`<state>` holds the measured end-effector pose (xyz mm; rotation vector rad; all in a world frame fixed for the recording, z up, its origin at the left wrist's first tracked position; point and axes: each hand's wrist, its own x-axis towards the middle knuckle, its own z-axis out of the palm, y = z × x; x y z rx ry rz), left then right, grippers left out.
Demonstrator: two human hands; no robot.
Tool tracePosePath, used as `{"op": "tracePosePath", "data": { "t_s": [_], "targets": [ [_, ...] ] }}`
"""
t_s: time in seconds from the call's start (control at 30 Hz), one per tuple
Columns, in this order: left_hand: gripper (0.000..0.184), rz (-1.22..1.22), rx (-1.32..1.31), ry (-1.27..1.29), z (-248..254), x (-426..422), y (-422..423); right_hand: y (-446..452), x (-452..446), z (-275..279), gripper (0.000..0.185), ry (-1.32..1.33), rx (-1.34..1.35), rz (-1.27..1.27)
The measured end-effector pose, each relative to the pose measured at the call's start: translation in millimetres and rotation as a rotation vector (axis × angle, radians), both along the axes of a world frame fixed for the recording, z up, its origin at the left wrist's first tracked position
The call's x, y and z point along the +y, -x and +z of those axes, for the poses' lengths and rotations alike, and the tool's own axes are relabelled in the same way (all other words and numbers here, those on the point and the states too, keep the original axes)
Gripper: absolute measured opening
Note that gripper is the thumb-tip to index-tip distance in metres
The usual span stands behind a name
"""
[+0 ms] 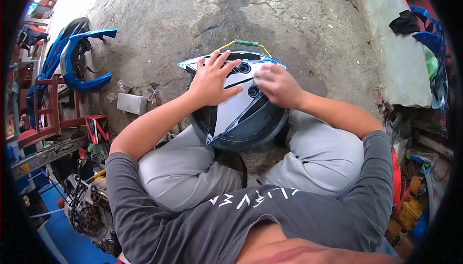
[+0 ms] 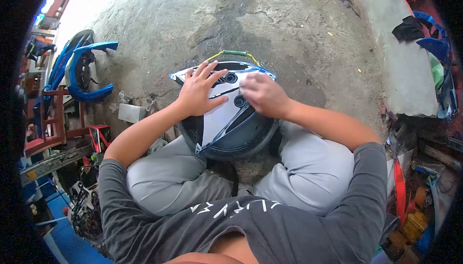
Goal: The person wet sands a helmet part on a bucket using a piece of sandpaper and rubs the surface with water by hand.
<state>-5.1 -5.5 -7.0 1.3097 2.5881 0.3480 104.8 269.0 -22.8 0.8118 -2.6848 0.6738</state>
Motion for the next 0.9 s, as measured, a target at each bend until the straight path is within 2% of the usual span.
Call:
{"op": "tracePosePath", "data": {
  "t_s": [0.07, 0.23, 0.37, 0.47, 0.6, 0.63, 0.77, 0.9],
  "targets": [
    [0.083, -0.003, 0.0, -0.002, -1, 1, 0, -1, 1, 5, 0.022, -0.041, 0.031, 0.142],
    [0.083, 0.005, -0.007, 0.002, 2, 1, 0, 12, 19, 0, 0.024, -0.048, -0.003, -0.143],
    [0.083, 0.004, -0.004, -0.005, 1, 2, 0, -3, -1, -2, 0.027, -0.064, 0.023, 0.084],
    [0.083, 0.0, -0.008, -0.024, 0, 0, -1, 4, 4, 0, 0.026, -0.056, 0.075, 0.127],
    [0.083, -0.005, -0.003, -0.036, 0, 1, 0, 13, 18, -6, 0.023, 0.005, 0.008, -0.12],
    [0.083, -0.004, -0.001, -0.036, -1, 2, 1, 11, 15, -5, 0.024, -0.022, 0.007, -0.133],
    [0.083, 0.001, 0.001, -0.042, -1, 1, 0, -7, -5, 4, 0.022, -0.049, -0.029, 0.069],
    [0.083, 0.001, -0.006, -0.05, -1, 1, 0, 10, 20, -6, 0.023, 0.027, -0.034, -0.061]
  ]
}}
